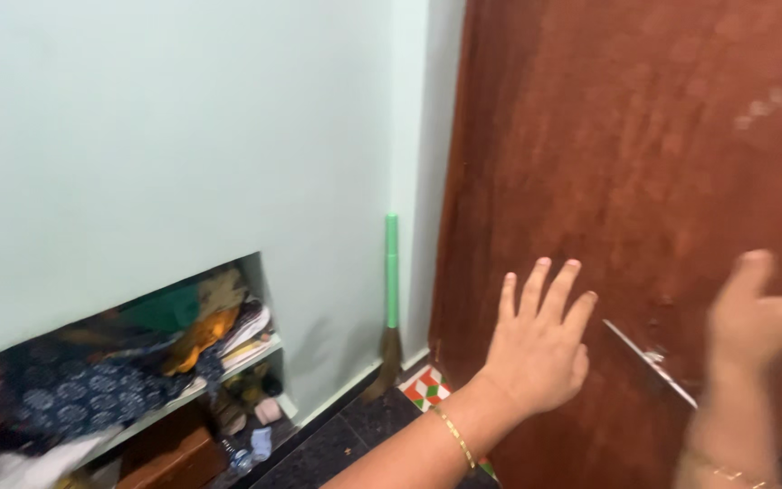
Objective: The person removes various plastic containers and lids from a black basin and places them on a blue cloth. They then use a red and white checkered cloth to wipe the exterior of several containers and lids, placing them back into the basin.
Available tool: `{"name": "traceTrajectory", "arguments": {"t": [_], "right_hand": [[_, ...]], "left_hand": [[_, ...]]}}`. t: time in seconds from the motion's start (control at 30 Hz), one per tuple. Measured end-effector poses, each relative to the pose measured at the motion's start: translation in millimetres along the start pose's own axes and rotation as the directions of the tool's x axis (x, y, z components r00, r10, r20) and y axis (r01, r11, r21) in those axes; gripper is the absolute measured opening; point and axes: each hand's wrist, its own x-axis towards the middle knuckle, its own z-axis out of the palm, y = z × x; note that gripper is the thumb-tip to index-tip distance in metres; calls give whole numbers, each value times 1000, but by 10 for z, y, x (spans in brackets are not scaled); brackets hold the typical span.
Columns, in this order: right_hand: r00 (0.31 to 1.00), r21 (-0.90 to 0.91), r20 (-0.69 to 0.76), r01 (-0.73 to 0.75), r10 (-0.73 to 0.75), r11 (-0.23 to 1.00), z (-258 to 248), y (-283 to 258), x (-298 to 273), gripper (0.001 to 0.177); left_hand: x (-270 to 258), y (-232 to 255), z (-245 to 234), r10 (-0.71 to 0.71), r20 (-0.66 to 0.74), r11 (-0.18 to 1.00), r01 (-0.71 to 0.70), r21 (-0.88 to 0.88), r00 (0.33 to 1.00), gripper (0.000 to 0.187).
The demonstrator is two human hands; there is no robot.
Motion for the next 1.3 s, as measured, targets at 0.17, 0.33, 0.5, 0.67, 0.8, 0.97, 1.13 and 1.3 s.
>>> {"name": "traceTrajectory", "arguments": {"t": [0.17, 0.33, 0.5, 0.67, 0.8, 0.97, 1.13, 1.3], "right_hand": [[986, 307, 165, -43, -9, 951, 14, -960, -724, 76], [914, 496, 402, -167, -55, 852, 21, -1981, -1378, 84], [867, 576, 432, -55, -247, 815, -183, -3026, -1851, 88], [806, 685, 469, -74, -361, 725, -777, -4031, -2331, 89], [755, 734, 492, -92, -433, 673, -1485, -4769, -2749, 88], [670, 765, 542, -144, -507, 628, -2373, -5558, -3336, 86], [624, 810, 514, -128, -588, 572, -3033, -6229, -3859, 87], [493, 837, 516, -116, -701, 535, -3564, -6882, -4340, 90]], "left_hand": [[-356, -238, -549, -96, -82, 956, 115, 270, 992, 67], [-947, -450, -1351, -225, -135, 850, 262, 457, 965, 75], [-1590, -575, -2232, -323, -213, 723, 385, 573, 922, 76], [-2328, -500, -3175, -405, -283, 596, 486, 640, 869, 77], [-3027, -245, -3986, -434, -342, 515, 540, 666, 834, 78], [-3963, 118, -4867, -474, -387, 398, 585, 707, 791, 72], [-4696, 371, -5510, -501, -428, 304, 616, 727, 752, 63], [-5374, 583, -6067, -551, -493, 221, 688, 692, 673, 59]]}}
